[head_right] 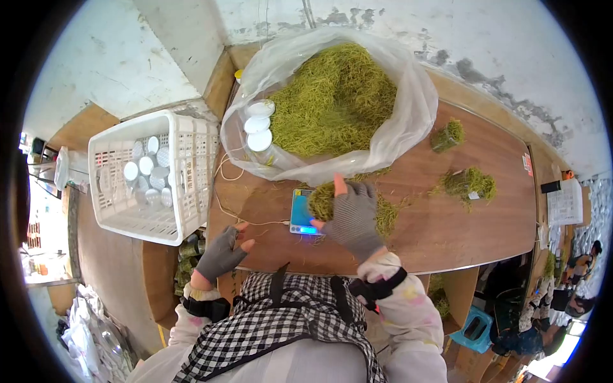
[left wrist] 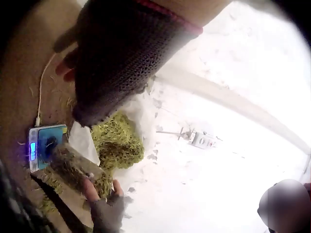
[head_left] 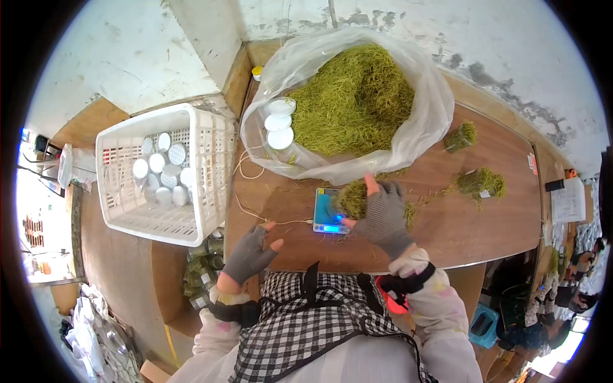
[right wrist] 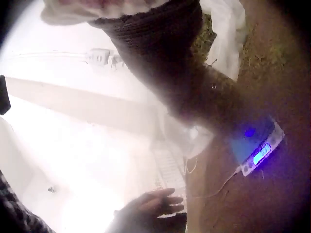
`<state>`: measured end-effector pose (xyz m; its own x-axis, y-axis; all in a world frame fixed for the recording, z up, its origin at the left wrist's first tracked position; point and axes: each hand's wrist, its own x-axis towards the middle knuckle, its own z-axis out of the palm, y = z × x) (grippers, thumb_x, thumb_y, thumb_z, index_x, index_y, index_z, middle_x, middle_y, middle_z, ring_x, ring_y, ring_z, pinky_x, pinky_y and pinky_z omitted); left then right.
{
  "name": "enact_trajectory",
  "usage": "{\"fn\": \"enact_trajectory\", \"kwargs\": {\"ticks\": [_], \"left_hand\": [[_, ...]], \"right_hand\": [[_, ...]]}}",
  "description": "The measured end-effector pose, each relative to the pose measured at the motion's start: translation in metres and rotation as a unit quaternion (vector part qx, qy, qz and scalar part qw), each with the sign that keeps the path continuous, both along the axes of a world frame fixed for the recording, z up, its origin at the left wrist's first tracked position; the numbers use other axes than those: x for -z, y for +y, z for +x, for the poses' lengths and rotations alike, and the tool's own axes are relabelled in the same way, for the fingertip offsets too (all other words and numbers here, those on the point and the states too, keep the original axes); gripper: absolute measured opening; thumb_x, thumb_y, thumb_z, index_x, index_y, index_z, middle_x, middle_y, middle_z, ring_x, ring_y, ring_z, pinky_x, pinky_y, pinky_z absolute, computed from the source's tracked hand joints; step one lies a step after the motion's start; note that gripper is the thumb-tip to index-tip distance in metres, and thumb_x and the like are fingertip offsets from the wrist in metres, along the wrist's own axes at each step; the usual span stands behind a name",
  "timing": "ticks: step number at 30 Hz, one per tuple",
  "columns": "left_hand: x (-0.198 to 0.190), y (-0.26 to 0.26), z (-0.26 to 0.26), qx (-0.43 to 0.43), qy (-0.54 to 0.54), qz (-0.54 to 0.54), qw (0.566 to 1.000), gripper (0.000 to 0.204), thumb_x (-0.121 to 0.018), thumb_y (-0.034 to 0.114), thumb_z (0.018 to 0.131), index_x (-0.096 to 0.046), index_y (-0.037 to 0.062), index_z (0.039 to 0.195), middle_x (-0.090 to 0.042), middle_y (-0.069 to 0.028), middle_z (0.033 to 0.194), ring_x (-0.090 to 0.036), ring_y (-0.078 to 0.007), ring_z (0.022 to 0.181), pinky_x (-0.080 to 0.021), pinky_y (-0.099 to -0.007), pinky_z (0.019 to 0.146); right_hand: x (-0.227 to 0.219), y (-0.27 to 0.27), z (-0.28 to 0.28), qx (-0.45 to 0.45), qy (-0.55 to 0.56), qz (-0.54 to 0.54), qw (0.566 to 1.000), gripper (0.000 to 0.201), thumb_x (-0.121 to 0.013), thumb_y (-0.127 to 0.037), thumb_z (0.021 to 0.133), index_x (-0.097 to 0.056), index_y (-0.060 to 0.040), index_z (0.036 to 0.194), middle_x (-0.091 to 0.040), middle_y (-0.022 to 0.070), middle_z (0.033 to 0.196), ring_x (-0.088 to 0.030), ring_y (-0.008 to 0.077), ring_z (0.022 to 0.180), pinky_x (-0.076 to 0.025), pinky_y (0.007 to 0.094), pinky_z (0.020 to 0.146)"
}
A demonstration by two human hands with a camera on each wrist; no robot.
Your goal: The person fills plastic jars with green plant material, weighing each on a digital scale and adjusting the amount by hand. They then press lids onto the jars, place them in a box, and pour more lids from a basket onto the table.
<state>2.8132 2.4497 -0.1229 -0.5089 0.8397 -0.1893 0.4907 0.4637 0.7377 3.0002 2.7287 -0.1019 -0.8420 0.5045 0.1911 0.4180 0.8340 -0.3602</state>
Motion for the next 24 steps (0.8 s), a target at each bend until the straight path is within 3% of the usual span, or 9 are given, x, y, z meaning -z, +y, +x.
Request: {"fn": "enact_trajectory", "kwargs": {"ticks": [2,8,9,11,15,17,18,20,24], "left_hand": [[0.0,-0.008,-0.004,0.002,0.006,-0.003,1.0,0.056,-0.07,0.034,0.093,-0.056,-0.0024,0.134,-0.064,-0.0218,0.117,-0.066,-0.0312,0.107,-0.052,-0.0388,0.091],[0.005,-0.024,-0.009,-0.016,-0.022,-0.023,0.999,0.057,-0.07,0.034,0.094,-0.055,-0.0039,0.134,-0.064,-0.0223,0.119,-0.066,-0.0309,0.109,-0.052,-0.0388,0.092],[0.008,-0.026,-0.01,-0.017,-0.025,-0.025,0.999,0.057,-0.07,0.034,0.094,-0.055,-0.0039,0.134,-0.064,-0.0223,0.119,-0.066,-0.0309,0.109,-0.052,-0.0388,0.092],[0.016,-0.031,-0.012,-0.029,-0.028,-0.002,0.999,0.057,-0.069,0.037,0.092,-0.056,-0.002,0.132,-0.063,-0.0259,0.118,-0.064,-0.0398,0.109,-0.052,-0.0429,0.092],[0.019,-0.029,-0.017,-0.026,-0.034,-0.015,0.999,0.056,-0.069,0.037,0.092,-0.056,-0.0018,0.131,-0.064,-0.0252,0.117,-0.064,-0.0395,0.109,-0.052,-0.0431,0.092],[0.019,-0.027,-0.018,-0.026,-0.012,-0.015,0.999,0.055,-0.069,0.034,0.093,-0.057,-0.0032,0.132,-0.066,-0.0228,0.115,-0.066,-0.0331,0.11,-0.052,-0.0392,0.092],[0.016,-0.024,-0.019,-0.025,-0.012,-0.015,1.0,0.055,-0.069,0.034,0.093,-0.057,-0.0032,0.132,-0.066,-0.0228,0.115,-0.066,-0.0331,0.11,-0.052,-0.0392,0.092],[0.008,-0.016,-0.02,-0.018,0.004,-0.027,0.999,0.054,-0.069,0.035,0.093,-0.057,-0.0021,0.131,-0.066,-0.0209,0.112,-0.067,-0.0343,0.106,-0.053,-0.0403,0.088],[0.005,0.003,-0.023,0.012,0.047,-0.003,0.999,0.052,-0.068,0.035,0.093,-0.058,-0.001,0.13,-0.066,-0.0191,0.109,-0.066,-0.035,0.1,-0.052,-0.0412,0.085]], "right_hand": [[0.002,-0.011,-0.018,0.007,-0.094,0.009,0.996,0.118,-0.09,-0.054,0.06,-0.036,0.0015,0.149,-0.061,0.0201,0.127,-0.05,0.038,0.122,-0.028,0.0551,0.112],[-0.008,-0.029,-0.019,0.024,-0.073,-0.033,0.996,0.115,-0.088,-0.054,0.064,-0.034,-0.0018,0.151,-0.051,0.0219,0.141,-0.044,0.0398,0.133,-0.023,0.0559,0.116],[-0.009,-0.028,-0.013,0.022,-0.075,-0.035,0.996,0.115,-0.088,-0.054,0.064,-0.034,-0.0018,0.151,-0.051,0.0219,0.141,-0.044,0.0398,0.133,-0.023,0.0559,0.116],[-0.009,-0.02,0.011,0.06,-0.057,-0.081,0.993,0.115,-0.088,-0.054,0.065,-0.032,-0.0038,0.152,-0.045,0.0224,0.146,-0.04,0.0413,0.138,-0.026,0.0555,0.115],[0.032,0.001,0.08,0.084,-0.047,-0.111,0.989,0.106,-0.086,-0.05,0.07,-0.035,-0.005,0.151,-0.046,0.0224,0.146,-0.04,0.0444,0.136,-0.031,0.0552,0.113],[0.047,0.0,0.104,0.134,-0.225,-0.087,0.961,0.085,-0.08,-0.046,0.077,-0.047,-0.0052,0.145,-0.054,0.025,0.137,-0.049,0.0456,0.129,-0.041,0.0534,0.106],[0.052,0.0,0.111,0.136,-0.225,-0.087,0.961,0.085,-0.08,-0.046,0.077,-0.047,-0.0052,0.145,-0.054,0.025,0.137,-0.049,0.0456,0.129,-0.041,0.0534,0.106],[0.063,-0.002,0.121,0.132,-0.36,-0.193,0.903,0.065,-0.074,-0.045,0.082,-0.059,-0.009,0.134,-0.063,0.0231,0.126,-0.06,0.0426,0.117,-0.048,0.0513,0.097],[0.087,-0.017,0.124,0.062,-0.334,-0.208,0.917,0.055,-0.07,-0.045,0.085,-0.064,-0.0133,0.129,-0.068,0.019,0.117,-0.066,0.0383,0.107,-0.052,0.0503,0.09]]}}
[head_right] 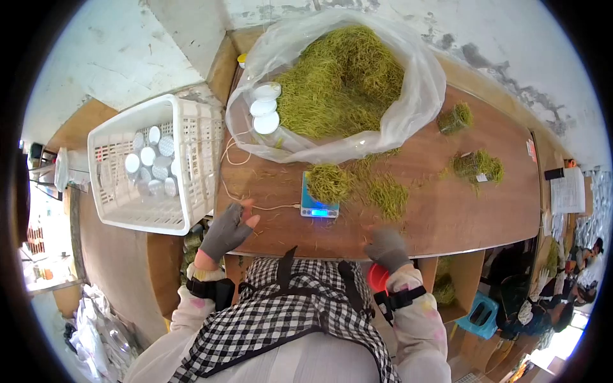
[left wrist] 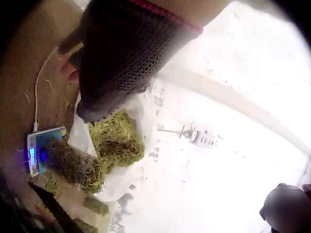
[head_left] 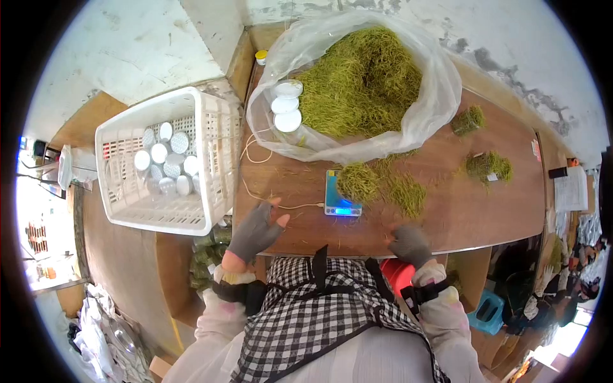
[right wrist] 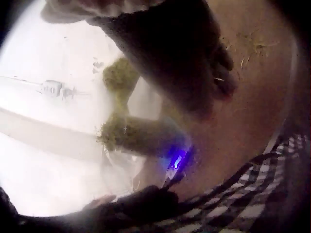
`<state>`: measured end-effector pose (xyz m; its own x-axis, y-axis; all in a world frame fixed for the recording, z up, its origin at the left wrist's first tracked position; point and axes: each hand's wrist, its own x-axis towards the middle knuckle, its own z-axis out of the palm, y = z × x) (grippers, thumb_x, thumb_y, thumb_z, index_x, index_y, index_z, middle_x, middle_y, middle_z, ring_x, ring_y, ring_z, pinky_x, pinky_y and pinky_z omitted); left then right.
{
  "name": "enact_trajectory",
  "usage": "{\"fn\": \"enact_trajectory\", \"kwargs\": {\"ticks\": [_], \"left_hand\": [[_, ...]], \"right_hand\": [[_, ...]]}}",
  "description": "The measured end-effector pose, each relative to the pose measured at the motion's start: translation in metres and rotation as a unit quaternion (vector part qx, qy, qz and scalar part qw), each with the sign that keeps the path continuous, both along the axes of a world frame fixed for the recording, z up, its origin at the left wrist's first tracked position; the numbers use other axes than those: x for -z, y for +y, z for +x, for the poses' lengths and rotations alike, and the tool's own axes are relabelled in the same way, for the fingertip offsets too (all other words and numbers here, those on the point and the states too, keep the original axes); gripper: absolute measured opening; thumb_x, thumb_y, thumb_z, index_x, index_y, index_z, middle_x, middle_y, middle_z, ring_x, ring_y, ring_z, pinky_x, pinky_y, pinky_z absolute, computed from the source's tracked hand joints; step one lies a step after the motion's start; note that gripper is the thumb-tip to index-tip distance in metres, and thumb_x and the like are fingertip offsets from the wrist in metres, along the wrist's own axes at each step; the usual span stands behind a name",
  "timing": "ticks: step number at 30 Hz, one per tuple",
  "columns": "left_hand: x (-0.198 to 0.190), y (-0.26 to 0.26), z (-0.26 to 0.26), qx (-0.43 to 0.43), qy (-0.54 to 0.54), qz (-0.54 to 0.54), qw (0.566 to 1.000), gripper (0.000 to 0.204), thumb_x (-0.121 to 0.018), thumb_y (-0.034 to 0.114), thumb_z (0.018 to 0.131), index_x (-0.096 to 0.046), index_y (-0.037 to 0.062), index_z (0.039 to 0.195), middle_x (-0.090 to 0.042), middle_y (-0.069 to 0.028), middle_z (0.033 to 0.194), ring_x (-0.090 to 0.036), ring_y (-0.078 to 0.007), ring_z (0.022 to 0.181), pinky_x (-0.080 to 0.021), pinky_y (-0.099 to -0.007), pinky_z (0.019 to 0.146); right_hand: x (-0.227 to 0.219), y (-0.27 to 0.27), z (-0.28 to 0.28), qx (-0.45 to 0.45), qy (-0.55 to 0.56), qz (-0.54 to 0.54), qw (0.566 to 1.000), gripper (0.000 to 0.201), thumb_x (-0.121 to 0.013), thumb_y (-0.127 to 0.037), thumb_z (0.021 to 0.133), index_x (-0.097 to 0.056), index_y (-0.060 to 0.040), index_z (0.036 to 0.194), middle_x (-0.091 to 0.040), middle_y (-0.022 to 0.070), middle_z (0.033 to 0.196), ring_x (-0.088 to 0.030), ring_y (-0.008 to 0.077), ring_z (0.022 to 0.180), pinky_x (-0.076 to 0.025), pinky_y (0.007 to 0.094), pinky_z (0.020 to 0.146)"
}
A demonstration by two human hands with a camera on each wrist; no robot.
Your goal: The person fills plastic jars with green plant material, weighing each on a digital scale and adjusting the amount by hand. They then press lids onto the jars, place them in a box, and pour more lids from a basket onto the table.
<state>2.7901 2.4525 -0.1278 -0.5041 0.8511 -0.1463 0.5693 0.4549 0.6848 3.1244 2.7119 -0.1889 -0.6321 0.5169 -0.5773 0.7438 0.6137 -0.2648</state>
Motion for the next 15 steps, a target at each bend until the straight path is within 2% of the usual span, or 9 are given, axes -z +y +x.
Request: {"fn": "enact_trajectory", "kwargs": {"ticks": [2,3,5,8,9,11,12,14,15], "left_hand": [[-0.002,0.009,-0.002,0.014,-0.01,0.004,1.0,0.051,-0.068,0.034,0.093,-0.058,-0.0009,0.128,-0.065,-0.0181,0.106,-0.066,-0.0344,0.098,-0.052,-0.0412,0.084],[0.002,0.013,-0.003,0.015,-0.009,0.004,1.0,0.051,-0.068,0.034,0.093,-0.058,-0.0009,0.128,-0.065,-0.0181,0.106,-0.066,-0.0344,0.098,-0.052,-0.0412,0.084],[0.007,0.023,-0.006,0.049,0.025,0.066,0.996,0.051,-0.068,0.035,0.093,-0.058,-0.0004,0.129,-0.065,-0.0174,0.106,-0.065,-0.0335,0.099,-0.052,-0.0411,0.084],[-0.003,0.033,-0.009,0.055,-0.015,0.051,0.997,0.055,-0.069,0.036,0.093,-0.056,-0.0009,0.132,-0.063,-0.0199,0.115,-0.062,-0.0365,0.108,-0.05,-0.042,0.09],[-0.006,0.038,-0.007,0.056,-0.014,0.051,0.997,0.055,-0.069,0.036,0.093,-0.056,-0.0009,0.132,-0.063,-0.0199,0.115,-0.062,-0.0365,0.108,-0.05,-0.042,0.09],[-0.011,0.05,0.001,0.036,0.038,0.08,0.995,0.06,-0.069,0.038,0.093,-0.054,-0.0019,0.134,-0.057,-0.0238,0.127,-0.057,-0.0404,0.117,-0.047,-0.0435,0.099],[-0.011,0.058,0.007,0.034,0.039,0.082,0.995,0.06,-0.069,0.038,0.093,-0.054,-0.0019,0.134,-0.057,-0.0238,0.127,-0.057,-0.0404,0.117,-0.047,-0.0435,0.099],[-0.009,0.078,0.022,0.042,0.041,0.114,0.992,0.06,-0.069,0.037,0.093,-0.053,-0.0015,0.136,-0.051,-0.0254,0.136,-0.05,-0.0436,0.125,-0.042,-0.0459,0.106],[-0.008,0.094,0.03,0.042,0.043,0.122,0.991,0.06,-0.069,0.037,0.093,-0.053,-0.0015,0.136,-0.051,-0.0254,0.136,-0.05,-0.0436,0.125,-0.042,-0.0459,0.106]], "right_hand": [[0.01,-0.011,-0.012,-0.045,0.06,-0.017,0.997,0.051,-0.068,-0.042,0.088,-0.063,-0.0151,0.13,-0.069,0.0167,0.115,-0.066,0.0358,0.108,-0.051,0.0498,0.091],[-0.003,-0.018,-0.027,-0.044,0.062,-0.017,0.997,0.051,-0.068,-0.042,0.088,-0.063,-0.0151,0.13,-0.069,0.0167,0.115,-0.066,0.0358,0.108,-0.051,0.0498,0.091],[-0.027,-0.028,-0.053,-0.134,0.067,-0.004,0.989,0.051,-0.065,-0.041,0.09,-0.061,-0.014,0.133,-0.071,0.0172,0.108,-0.067,0.036,0.105,-0.052,0.0484,0.089],[-0.016,-0.029,-0.069,-0.206,0.035,-0.009,0.978,0.054,-0.066,-0.042,0.09,-0.059,-0.0142,0.136,-0.071,0.0172,0.107,-0.068,0.0356,0.103,-0.053,0.0468,0.087],[-0.017,-0.025,-0.069,-0.205,0.037,-0.008,0.978,0.054,-0.066,-0.042,0.09,-0.059,-0.0142,0.136,-0.071,0.0172,0.107,-0.068,0.0356,0.103,-0.053,0.0468,0.087],[-0.027,-0.013,-0.067,-0.051,0.074,-0.045,0.995,0.054,-0.071,-0.039,0.088,-0.059,-0.0142,0.135,-0.071,0.0165,0.1,-0.068,0.0347,0.094,-0.053,0.0464,0.082],[-0.033,-0.012,-0.068,-0.053,0.075,-0.043,0.995,0.054,-0.071,-0.039,0.088,-0.059,-0.0142,0.135,-0.071,0.0165,0.1,-0.068,0.0347,0.094,-0.053,0.0464,0.082],[-0.043,-0.011,-0.071,0.102,0.289,-0.018,0.952,0.049,-0.076,-0.033,0.085,-0.064,-0.0135,0.129,-0.067,0.0164,0.101,-0.064,0.0362,0.092,-0.051,0.0474,0.082],[-0.047,-0.009,-0.077,0.099,0.291,-0.01,0.952,0.049,-0.076,-0.033,0.085,-0.064,-0.0135,0.129,-0.067,0.0164,0.101,-0.064,0.0362,0.092,-0.051,0.0474,0.082]]}}
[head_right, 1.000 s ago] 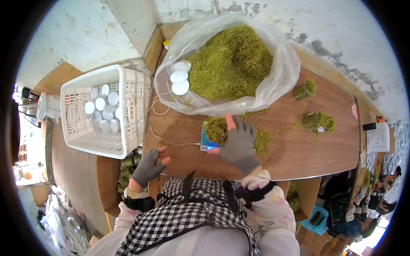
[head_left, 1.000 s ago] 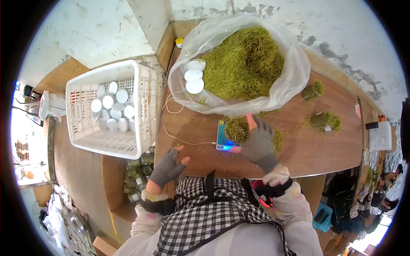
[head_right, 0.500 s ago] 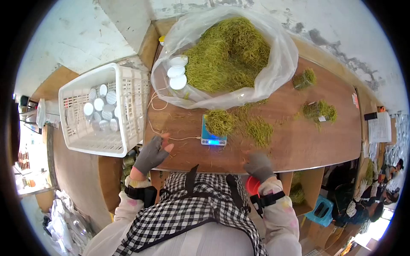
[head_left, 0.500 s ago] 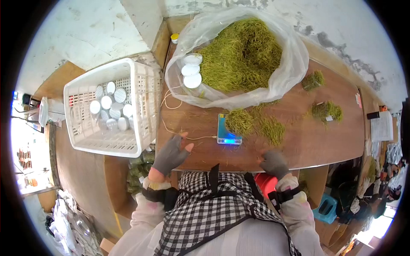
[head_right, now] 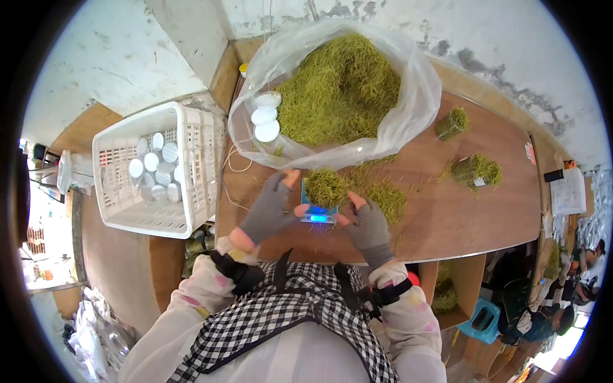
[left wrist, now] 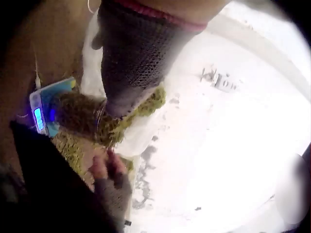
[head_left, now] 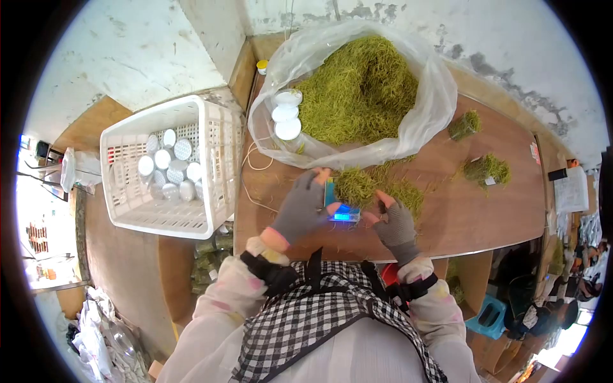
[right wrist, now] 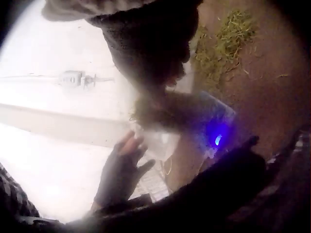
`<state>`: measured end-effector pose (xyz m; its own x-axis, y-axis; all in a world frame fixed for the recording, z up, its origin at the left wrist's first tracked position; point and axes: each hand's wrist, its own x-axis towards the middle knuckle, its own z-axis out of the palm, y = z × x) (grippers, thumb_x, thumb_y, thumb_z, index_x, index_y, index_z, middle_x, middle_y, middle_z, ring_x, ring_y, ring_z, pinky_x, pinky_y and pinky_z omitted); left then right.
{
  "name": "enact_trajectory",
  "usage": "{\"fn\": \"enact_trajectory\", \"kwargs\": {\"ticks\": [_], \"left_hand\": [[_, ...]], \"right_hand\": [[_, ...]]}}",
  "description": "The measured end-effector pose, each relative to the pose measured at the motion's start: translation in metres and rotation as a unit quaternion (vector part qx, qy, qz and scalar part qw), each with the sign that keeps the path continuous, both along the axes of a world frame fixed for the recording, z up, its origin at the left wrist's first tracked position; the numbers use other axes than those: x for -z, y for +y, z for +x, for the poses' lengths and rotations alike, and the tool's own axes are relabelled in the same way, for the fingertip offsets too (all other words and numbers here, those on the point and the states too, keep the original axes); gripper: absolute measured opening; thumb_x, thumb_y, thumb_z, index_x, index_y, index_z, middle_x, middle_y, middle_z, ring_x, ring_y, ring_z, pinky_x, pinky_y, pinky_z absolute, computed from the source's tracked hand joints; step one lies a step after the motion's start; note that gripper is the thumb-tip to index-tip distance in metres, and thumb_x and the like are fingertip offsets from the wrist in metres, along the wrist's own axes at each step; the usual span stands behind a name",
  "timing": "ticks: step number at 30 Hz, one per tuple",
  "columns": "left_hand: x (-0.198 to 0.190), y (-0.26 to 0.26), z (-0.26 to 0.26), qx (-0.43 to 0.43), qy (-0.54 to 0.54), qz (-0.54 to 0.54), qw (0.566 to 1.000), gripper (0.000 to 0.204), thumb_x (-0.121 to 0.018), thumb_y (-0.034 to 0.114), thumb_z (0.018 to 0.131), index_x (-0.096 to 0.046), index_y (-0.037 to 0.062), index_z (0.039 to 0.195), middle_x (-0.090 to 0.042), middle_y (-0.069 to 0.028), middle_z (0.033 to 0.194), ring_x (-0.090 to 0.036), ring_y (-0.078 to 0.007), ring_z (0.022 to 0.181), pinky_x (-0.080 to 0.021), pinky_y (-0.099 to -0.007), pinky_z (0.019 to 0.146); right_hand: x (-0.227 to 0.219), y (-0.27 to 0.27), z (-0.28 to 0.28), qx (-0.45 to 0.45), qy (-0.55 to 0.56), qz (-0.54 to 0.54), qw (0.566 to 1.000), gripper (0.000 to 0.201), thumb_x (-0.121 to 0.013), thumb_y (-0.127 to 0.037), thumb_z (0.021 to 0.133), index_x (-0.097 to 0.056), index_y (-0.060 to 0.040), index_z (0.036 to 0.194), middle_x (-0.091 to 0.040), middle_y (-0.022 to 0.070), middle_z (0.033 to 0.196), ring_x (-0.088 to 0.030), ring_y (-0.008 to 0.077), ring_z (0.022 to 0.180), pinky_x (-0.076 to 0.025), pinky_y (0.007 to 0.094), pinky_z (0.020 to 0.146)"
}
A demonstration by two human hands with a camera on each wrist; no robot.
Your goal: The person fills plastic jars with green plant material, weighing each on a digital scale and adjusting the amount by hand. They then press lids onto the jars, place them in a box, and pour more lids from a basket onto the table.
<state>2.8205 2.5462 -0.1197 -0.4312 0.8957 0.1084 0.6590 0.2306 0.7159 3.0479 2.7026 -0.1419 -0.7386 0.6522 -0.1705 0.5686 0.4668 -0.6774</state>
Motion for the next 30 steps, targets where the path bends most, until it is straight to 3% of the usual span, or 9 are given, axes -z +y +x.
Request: {"fn": "enact_trajectory", "kwargs": {"ticks": [2,6,12,15,17,21,23,26,30], "left_hand": [[0.006,0.024,0.013,0.064,0.089,0.075,0.991,0.051,-0.068,0.031,0.092,-0.057,0.001,0.132,-0.051,-0.0229,0.137,-0.048,-0.0425,0.128,-0.042,-0.0478,0.107],[0.031,0.037,0.021,0.068,0.187,0.091,0.976,0.041,-0.066,0.026,0.091,-0.062,0.0022,0.124,-0.052,-0.021,0.138,-0.047,-0.0434,0.129,-0.042,-0.0481,0.107],[0.033,0.055,0.027,0.028,0.178,-0.05,0.982,0.025,-0.066,0.028,0.089,-0.075,0.0048,0.093,-0.053,-0.015,0.14,-0.045,-0.0393,0.133,-0.046,-0.0453,0.104],[0.026,0.058,0.024,0.021,0.161,-0.058,0.985,0.017,-0.066,0.021,0.087,-0.074,0.0061,0.088,-0.056,-0.0181,0.134,-0.049,-0.0423,0.125,-0.048,-0.0469,0.1],[0.029,0.058,0.025,0.0,0.15,-0.058,0.987,0.018,-0.067,0.022,0.086,-0.073,0.0057,0.087,-0.056,-0.0184,0.132,-0.051,-0.0419,0.121,-0.049,-0.047,0.097],[0.027,0.054,0.028,-0.016,0.129,-0.045,0.991,0.019,-0.07,0.023,0.084,-0.074,0.006,0.093,-0.058,-0.0193,0.13,-0.053,-0.0425,0.12,-0.049,-0.0482,0.097],[0.022,0.054,0.027,-0.007,0.128,-0.037,0.991,0.02,-0.07,0.022,0.084,-0.074,0.0056,0.095,-0.058,-0.0194,0.131,-0.053,-0.0426,0.12,-0.048,-0.0483,0.098],[0.023,0.055,0.027,-0.002,0.121,-0.024,0.992,0.021,-0.07,0.021,0.085,-0.074,0.0043,0.097,-0.057,-0.0198,0.132,-0.053,-0.0428,0.12,-0.047,-0.0486,0.099],[0.023,0.055,0.026,0.002,0.105,-0.02,0.994,0.023,-0.07,0.022,0.086,-0.073,0.0027,0.099,-0.057,-0.0209,0.132,-0.053,-0.0433,0.119,-0.045,-0.0491,0.101]], "right_hand": [[-0.002,-0.006,-0.014,0.012,0.127,0.135,0.983,0.04,-0.078,-0.028,0.082,-0.069,-0.012,0.118,-0.064,0.0159,0.108,-0.06,0.0376,0.097,-0.049,0.0477,0.084],[-0.007,-0.002,-0.034,-0.023,0.132,0.224,0.965,0.029,-0.077,-0.028,0.081,-0.073,-0.0125,0.105,-0.06,0.0163,0.121,-0.056,0.0399,0.108,-0.047,0.0486,0.089],[-0.001,0.004,-0.058,-0.043,0.048,0.271,0.96,0.014,-0.075,-0.025,0.08,-0.076,-0.0141,0.088,-0.059,0.016,0.125,-0.055,0.0397,0.111,-0.047,0.0508,0.091],[0.004,0.01,-0.048,-0.035,0.004,0.229,0.973,0.021,-0.078,-0.021,0.078,-0.074,-0.0132,0.097,-0.059,0.0178,0.125,-0.054,0.0399,0.116,-0.047,0.05,0.095],[0.017,0.02,-0.02,0.021,0.21,0.111,0.971,0.04,-0.083,-0.017,0.074,-0.07,-0.013,0.112,-0.057,0.0211,0.127,-0.054,0.0413,0.118,-0.048,0.0478,0.098],[0.075,0.068,0.074,0.158,0.031,0.133,0.978,0.08,-0.09,-0.025,0.07,-0.052,-0.0048,0.137,-0.05,0.0251,0.134,-0.055,0.0421,0.119,-0.049,0.0456,0.098],[0.087,0.083,0.094,0.268,-0.134,0.017,0.954,0.1,-0.093,-0.035,0.065,-0.043,-0.0002,0.143,-0.049,0.0273,0.136,-0.052,0.0416,0.124,-0.045,0.0455,0.103],[0.075,0.085,0.079,0.229,-0.214,0.076,0.947,0.115,-0.094,-0.043,0.06,-0.035,0.0011,0.148,-0.046,0.0305,0.138,-0.05,0.0433,0.126,-0.045,0.0457,0.104],[0.097,0.097,0.06,0.208,-0.171,0.108,0.957,0.092,-0.09,-0.039,0.067,-0.048,-0.002,0.14,-0.054,0.0272,0.131,-0.056,0.0425,0.119,-0.048,0.0451,0.099]]}}
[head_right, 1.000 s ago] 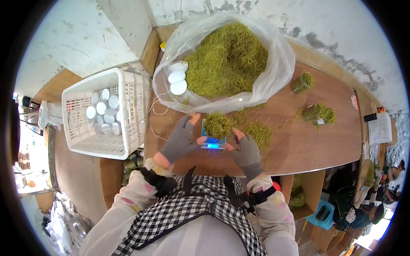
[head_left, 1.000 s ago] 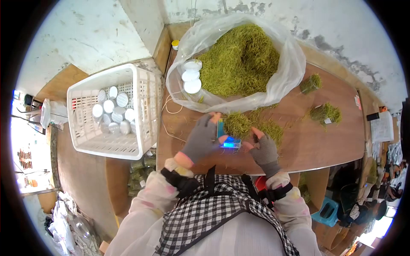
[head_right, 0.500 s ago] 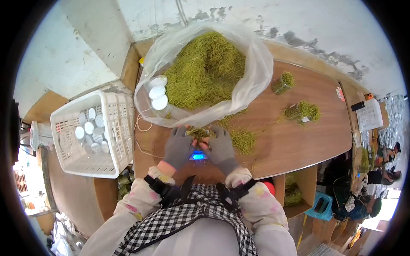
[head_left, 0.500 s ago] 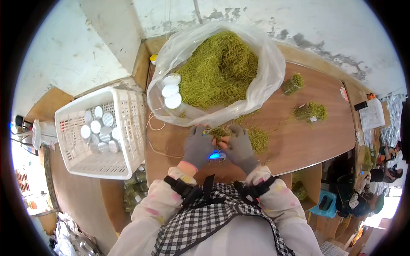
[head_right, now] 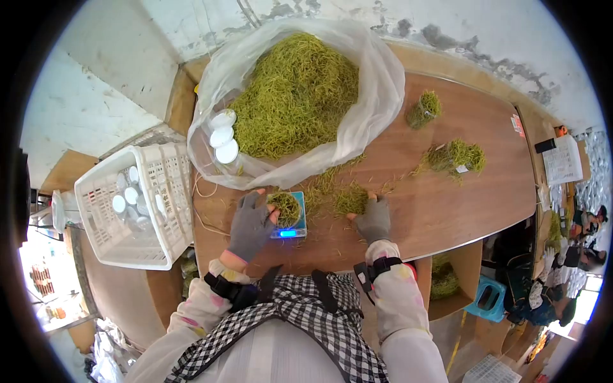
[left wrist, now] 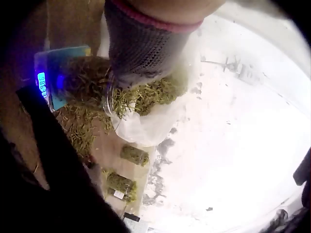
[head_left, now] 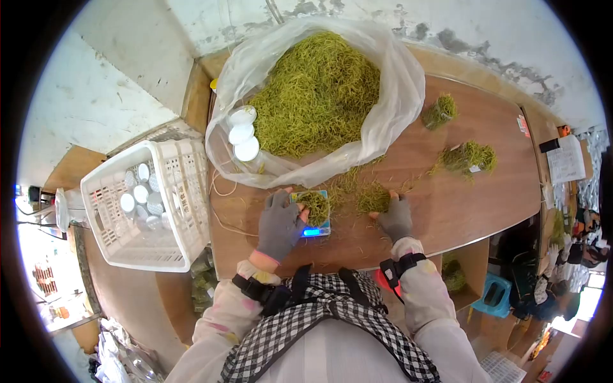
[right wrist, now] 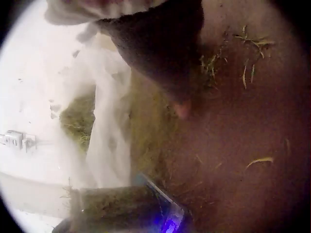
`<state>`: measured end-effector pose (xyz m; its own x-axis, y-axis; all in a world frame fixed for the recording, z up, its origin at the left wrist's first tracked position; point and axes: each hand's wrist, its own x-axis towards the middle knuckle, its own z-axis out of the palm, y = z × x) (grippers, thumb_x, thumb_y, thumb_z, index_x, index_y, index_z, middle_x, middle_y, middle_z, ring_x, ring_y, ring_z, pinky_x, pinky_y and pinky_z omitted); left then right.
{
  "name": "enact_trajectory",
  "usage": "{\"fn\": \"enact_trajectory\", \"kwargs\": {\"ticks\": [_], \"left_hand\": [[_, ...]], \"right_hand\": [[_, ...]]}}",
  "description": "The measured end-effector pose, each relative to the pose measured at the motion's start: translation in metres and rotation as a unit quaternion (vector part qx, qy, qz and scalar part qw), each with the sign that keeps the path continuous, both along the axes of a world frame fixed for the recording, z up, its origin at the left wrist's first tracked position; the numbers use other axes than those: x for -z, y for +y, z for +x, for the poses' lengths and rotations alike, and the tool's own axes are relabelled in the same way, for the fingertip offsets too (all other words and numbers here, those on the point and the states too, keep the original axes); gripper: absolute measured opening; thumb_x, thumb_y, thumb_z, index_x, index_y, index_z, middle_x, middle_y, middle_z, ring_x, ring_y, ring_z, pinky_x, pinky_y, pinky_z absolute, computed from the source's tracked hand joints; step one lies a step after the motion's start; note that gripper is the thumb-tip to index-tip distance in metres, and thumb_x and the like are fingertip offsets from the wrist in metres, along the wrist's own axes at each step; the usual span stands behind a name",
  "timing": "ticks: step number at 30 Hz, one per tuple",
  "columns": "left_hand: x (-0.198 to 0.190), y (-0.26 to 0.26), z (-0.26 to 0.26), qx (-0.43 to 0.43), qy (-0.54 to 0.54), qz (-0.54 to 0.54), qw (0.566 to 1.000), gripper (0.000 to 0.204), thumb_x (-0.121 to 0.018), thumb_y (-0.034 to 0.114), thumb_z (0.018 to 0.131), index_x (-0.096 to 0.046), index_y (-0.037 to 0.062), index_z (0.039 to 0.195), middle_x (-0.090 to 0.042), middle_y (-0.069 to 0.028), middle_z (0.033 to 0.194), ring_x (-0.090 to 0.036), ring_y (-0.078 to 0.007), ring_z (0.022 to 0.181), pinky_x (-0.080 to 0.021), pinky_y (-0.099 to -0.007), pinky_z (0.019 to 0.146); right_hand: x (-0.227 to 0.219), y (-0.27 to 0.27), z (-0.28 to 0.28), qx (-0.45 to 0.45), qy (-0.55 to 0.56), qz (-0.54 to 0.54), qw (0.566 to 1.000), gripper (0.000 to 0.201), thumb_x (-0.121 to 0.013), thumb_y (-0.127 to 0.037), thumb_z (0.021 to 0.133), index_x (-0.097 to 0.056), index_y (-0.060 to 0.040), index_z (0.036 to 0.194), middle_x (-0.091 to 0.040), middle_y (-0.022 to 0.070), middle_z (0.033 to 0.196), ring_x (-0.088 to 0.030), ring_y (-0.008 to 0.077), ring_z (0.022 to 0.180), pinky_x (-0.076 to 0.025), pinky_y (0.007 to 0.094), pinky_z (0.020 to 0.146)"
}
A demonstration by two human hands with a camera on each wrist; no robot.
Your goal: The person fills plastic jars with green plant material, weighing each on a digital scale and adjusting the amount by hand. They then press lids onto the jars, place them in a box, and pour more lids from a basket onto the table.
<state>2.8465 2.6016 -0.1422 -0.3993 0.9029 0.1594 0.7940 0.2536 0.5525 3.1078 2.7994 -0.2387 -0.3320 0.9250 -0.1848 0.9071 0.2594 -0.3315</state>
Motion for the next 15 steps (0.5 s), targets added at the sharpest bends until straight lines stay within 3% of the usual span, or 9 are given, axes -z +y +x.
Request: {"fn": "enact_trajectory", "kwargs": {"ticks": [2,3,5,10,15], "left_hand": [[0.001,0.001,0.0,0.001,0.016,0.015,1.0,0.02,-0.071,0.022,0.085,-0.073,0.0049,0.096,-0.059,-0.0195,0.129,-0.054,-0.043,0.117,-0.048,-0.049,0.097],[0.001,0.0,-0.001,0.001,0.029,0.031,0.999,0.018,-0.072,0.022,0.083,-0.072,0.0071,0.093,-0.06,-0.018,0.127,-0.055,-0.0427,0.116,-0.05,-0.0488,0.093],[0.002,0.0,-0.001,0.001,0.032,0.028,0.999,0.018,-0.072,0.022,0.083,-0.072,0.0072,0.093,-0.06,-0.0181,0.127,-0.055,-0.0426,0.115,-0.05,-0.0487,0.094],[-0.002,0.0,0.0,0.01,0.007,-0.007,1.0,0.022,-0.071,0.023,0.086,-0.072,0.0038,0.098,-0.057,-0.0233,0.131,-0.052,-0.0447,0.119,-0.044,-0.0502,0.101],[-0.002,0.001,0.0,0.019,0.017,0.003,1.0,0.021,-0.072,0.018,0.086,-0.071,0.0049,0.102,-0.057,-0.0218,0.131,-0.053,-0.0433,0.117,-0.046,-0.0485,0.099]], "right_hand": [[0.017,0.015,0.001,-0.062,0.013,-0.067,0.996,0.059,-0.084,-0.029,0.075,-0.061,-0.0063,0.124,-0.065,0.0211,0.116,-0.062,0.0392,0.109,-0.051,0.045,0.093],[0.021,0.021,0.004,-0.064,0.015,-0.069,0.995,0.059,-0.084,-0.029,0.075,-0.061,-0.0063,0.124,-0.065,0.0211,0.116,-0.062,0.0392,0.109,-0.051,0.045,0.093],[0.026,0.032,0.003,-0.063,0.095,-0.084,0.99,0.035,-0.079,-0.022,0.079,-0.067,-0.0088,0.11,-0.069,0.0171,0.103,-0.065,0.0365,0.101,-0.051,0.0456,0.09],[-0.027,0.059,-0.049,-0.112,0.095,-0.083,0.986,0.04,-0.079,-0.022,0.079,-0.066,-0.0086,0.113,-0.069,0.0185,0.107,-0.066,0.0379,0.103,-0.051,0.0466,0.089],[0.003,0.105,-0.087,-0.083,0.054,-0.058,0.993,0.045,-0.083,-0.021,0.075,-0.065,-0.0058,0.114,-0.071,0.0175,0.107,-0.068,0.035,0.102,-0.052,0.0423,0.087]]}}
